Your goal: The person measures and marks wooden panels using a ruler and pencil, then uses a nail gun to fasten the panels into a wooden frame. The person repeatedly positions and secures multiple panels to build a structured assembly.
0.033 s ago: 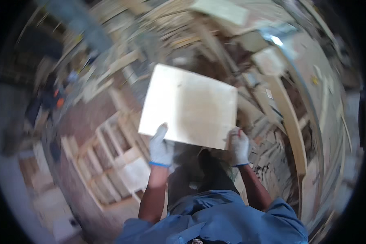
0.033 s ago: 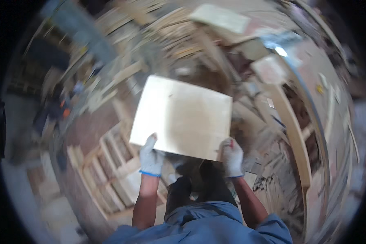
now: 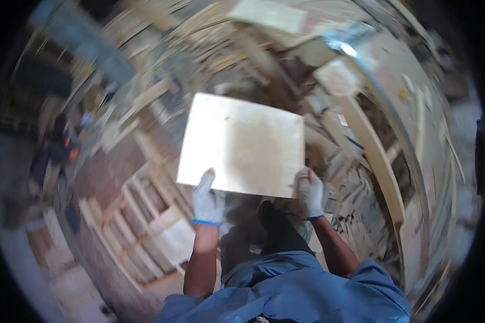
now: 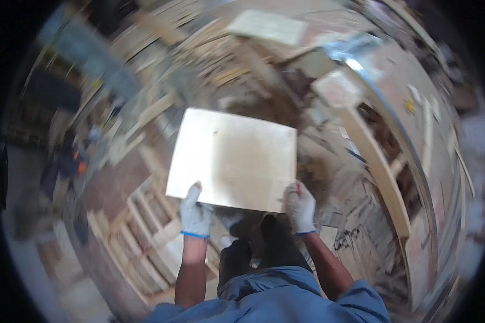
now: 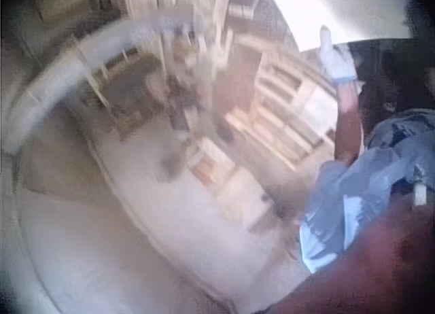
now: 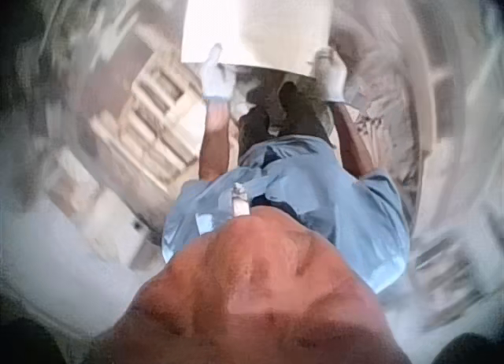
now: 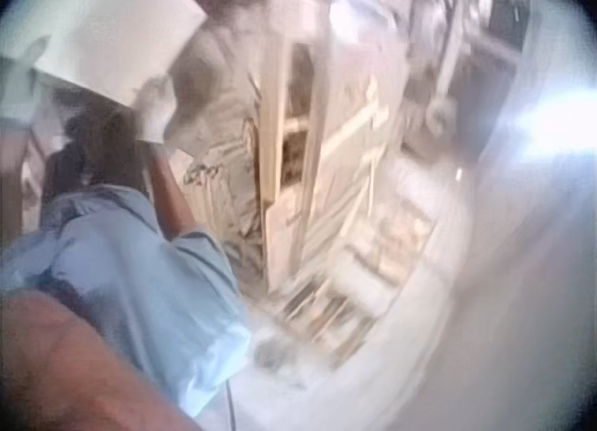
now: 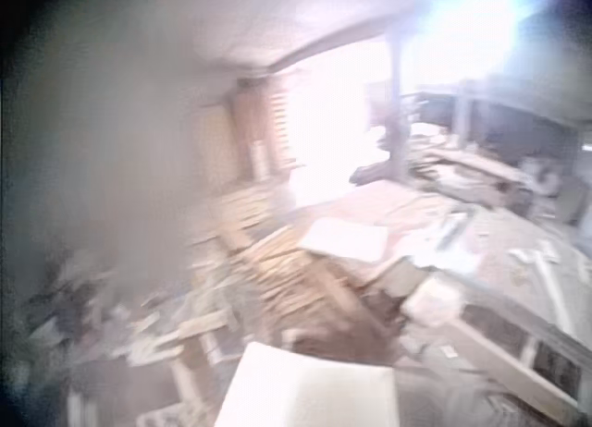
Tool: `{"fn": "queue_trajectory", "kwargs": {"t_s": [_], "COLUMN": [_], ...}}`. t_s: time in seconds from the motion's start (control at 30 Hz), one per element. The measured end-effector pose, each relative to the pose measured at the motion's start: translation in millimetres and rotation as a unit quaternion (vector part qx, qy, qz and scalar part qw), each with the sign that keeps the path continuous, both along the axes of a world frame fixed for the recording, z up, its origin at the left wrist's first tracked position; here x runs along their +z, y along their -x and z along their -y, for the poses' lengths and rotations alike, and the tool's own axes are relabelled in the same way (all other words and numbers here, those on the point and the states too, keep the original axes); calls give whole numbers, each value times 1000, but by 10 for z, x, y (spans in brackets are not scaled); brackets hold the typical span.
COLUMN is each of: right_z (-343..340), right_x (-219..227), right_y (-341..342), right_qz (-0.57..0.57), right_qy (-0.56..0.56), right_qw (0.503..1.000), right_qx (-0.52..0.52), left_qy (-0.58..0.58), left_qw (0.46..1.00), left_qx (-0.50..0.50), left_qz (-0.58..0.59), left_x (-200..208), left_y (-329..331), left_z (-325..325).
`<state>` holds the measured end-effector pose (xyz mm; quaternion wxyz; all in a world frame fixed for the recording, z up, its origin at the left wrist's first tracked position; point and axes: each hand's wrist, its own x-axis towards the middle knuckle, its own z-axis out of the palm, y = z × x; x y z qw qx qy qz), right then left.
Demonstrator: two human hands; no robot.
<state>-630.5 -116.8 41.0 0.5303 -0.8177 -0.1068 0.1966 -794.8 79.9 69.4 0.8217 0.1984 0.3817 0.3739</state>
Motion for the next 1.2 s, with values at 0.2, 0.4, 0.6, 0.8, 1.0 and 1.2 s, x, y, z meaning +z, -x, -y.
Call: {"fn": "queue_trajectory", "kwargs": {"t_s": [0.2, 0.4, 0.6, 0.8, 1.0, 1.2], "right_z": [967, 1769, 2025, 2113, 2190, 2334], "right_x": [181, 163, 515, 275, 70, -201], "right_y": [-1269, -1856, -2414, -3234, -4513, -5538], "right_qz": [-88, 49, 44, 45, 221, 250], "right_qy": [-87, -52, 60, 84, 296, 403], "right_qw": [977, 961, 941, 939, 883, 856], "right_qx": [-174, -269, -329, -332, -290, -207], "left_qy": [-22, -7, -133, 81, -261, -105], "left_qw": [985, 948, 898, 907, 853, 885], "left_qx": [-170, -317, -419, -413, -446, -452], "left_qz": [14, 32, 28, -14, -63, -44], "left_x": [280, 518, 271, 261, -158, -322], "left_y": [-1731, -2925, -3789, -4677, -5184, -5606], "left_z": [661, 1126, 1284, 1116, 445, 113]}}
